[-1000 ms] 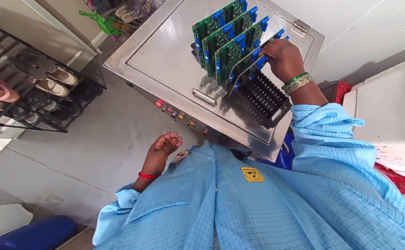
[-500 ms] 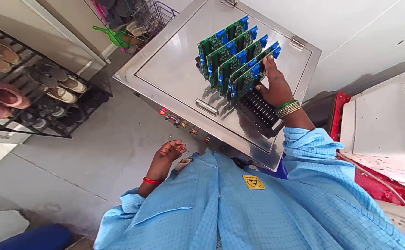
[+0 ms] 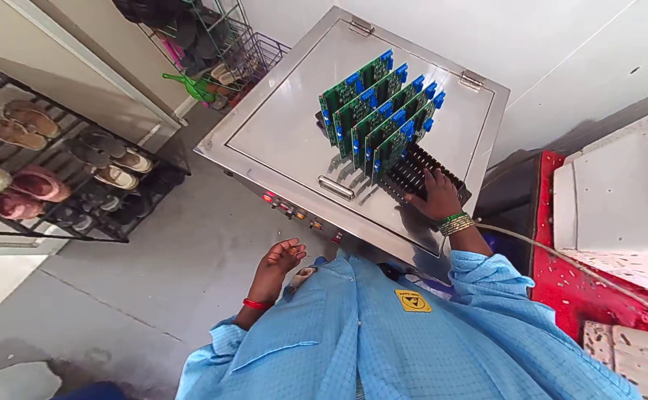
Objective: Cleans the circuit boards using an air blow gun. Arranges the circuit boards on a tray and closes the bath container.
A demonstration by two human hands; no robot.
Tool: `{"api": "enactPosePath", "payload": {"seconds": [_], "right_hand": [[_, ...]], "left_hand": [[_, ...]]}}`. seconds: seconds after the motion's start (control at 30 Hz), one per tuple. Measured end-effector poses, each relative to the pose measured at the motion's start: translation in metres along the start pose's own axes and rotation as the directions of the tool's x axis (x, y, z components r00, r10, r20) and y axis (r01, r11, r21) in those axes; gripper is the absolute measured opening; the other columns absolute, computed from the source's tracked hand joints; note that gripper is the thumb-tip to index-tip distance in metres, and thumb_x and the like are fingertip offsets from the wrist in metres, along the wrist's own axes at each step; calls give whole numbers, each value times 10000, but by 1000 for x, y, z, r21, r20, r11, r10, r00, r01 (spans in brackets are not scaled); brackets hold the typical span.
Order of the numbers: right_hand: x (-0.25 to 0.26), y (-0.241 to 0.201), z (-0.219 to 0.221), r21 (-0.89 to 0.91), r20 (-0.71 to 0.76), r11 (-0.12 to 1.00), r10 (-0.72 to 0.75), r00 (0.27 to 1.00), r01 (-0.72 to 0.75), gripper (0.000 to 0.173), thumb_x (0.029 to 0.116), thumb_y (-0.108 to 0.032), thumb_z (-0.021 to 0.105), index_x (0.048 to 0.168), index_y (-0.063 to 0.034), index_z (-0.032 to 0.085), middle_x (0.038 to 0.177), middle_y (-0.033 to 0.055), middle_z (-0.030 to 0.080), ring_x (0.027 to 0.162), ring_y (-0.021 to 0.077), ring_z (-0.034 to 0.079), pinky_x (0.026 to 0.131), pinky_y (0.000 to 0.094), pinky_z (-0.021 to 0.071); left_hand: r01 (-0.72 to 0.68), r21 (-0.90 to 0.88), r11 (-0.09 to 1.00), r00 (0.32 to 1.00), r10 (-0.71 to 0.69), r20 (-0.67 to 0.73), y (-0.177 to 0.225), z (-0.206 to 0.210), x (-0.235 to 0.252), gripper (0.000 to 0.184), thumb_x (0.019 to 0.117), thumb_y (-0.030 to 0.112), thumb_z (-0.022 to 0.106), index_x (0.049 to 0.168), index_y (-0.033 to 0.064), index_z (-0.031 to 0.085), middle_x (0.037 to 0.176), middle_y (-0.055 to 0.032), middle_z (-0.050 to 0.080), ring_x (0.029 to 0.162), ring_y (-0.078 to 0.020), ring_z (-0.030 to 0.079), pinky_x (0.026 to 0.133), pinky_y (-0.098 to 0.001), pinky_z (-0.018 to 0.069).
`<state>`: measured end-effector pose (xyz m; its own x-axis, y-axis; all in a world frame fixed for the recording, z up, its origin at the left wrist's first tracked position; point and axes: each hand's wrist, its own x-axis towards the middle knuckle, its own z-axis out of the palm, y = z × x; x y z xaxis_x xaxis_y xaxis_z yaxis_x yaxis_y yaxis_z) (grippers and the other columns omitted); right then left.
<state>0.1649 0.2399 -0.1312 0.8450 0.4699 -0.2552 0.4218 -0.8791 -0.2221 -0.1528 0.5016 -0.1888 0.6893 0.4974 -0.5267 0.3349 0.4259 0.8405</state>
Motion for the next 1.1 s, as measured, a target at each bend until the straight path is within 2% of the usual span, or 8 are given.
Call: {"api": "enactPosePath", "payload": {"seconds": [0.17, 0.27, 0.33, 0.4, 0.6, 0.8, 1.0, 1.1], "right_hand": [[1, -5, 3, -81, 50, 996, 25, 998, -21, 1239, 704, -723, 798, 1642, -137, 240, 1665, 330, 97, 1523, 525, 152, 1173, 696, 177], [10, -4, 9, -114, 15, 993, 27, 1000, -25, 1263, 635, -697, 861, 1633, -177, 286, 1667, 303, 139, 1501, 509, 227, 1147, 696, 220], [12, -2, 11, -82, -25, 997, 11, 1000, -13, 1171, 629, -662, 881, 1587, -193, 397, 1634, 293, 253, 1438, 510, 337, 1101, 701, 281], [10, -3, 9, -57, -29, 998, 17, 999, -19, 1035, 634, -629, 891, 1505, -207, 523, 1604, 284, 319, 1417, 495, 372, 1101, 687, 297], [-20, 1, 0, -41, 10, 999, 33, 999, -32, 890, 644, -579, 905, 1401, -200, 629, 1588, 305, 329, 1415, 502, 365, 1109, 677, 277], [-72, 28, 10, 16, 8, 999, 34, 999, -35, 891, 606, -570, 917, 1358, -168, 659, 1576, 319, 342, 1411, 523, 369, 1112, 701, 281], [-116, 49, 20, 86, 24, 995, 53, 998, -55, 860, 611, -579, 894, 1346, -194, 668, 1599, 312, 315, 1448, 522, 322, 1129, 697, 255], [-125, 51, 26, 111, 16, 992, 59, 998, -60, 911, 653, -579, 874, 1442, -218, 596, 1642, 276, 262, 1488, 502, 268, 1170, 686, 196]], "left_hand": [[13, -4, 1000, 1000, -13, 6, 5, 4, 2, 278, 1048, -1, 442, 1313, -47, 512, 1129, -108, 691, 964, -123, 712, 848, -264, 585], [14, 2, 1000, 1000, -14, 13, 5, 6, 4, 285, 1045, -2, 450, 1320, -49, 511, 1142, -117, 690, 973, -130, 712, 851, -268, 585], [8, 12, 1000, 1000, -8, 19, 4, 6, 4, 302, 1044, 5, 448, 1334, -60, 503, 1162, -136, 683, 986, -141, 707, 857, -277, 581], [6, 16, 1000, 1000, -6, 17, 4, 6, 4, 303, 1046, 10, 450, 1335, -62, 502, 1166, -141, 682, 984, -140, 707, 859, -278, 581], [-14, 8, 1000, 1000, 14, 20, 12, 8, 9, 298, 1041, 0, 456, 1328, -59, 510, 1162, -134, 679, 971, -128, 707, 848, -265, 581], [-200, 114, 973, 976, 188, 106, 44, 18, 28, 324, 1016, 10, 476, 1331, -61, 506, 1155, -99, 687, 997, -125, 704, 879, -280, 586], [-455, 220, 863, 878, 393, 273, 104, 46, 72, 387, 996, 86, 501, 1357, -50, 472, 1206, -48, 680, 1047, -95, 689, 917, -278, 573], [-482, 252, 839, 861, 400, 313, 123, 75, 89, 384, 1000, 102, 512, 1356, -35, 473, 1235, -51, 662, 1075, -80, 670, 927, -272, 556]]}}
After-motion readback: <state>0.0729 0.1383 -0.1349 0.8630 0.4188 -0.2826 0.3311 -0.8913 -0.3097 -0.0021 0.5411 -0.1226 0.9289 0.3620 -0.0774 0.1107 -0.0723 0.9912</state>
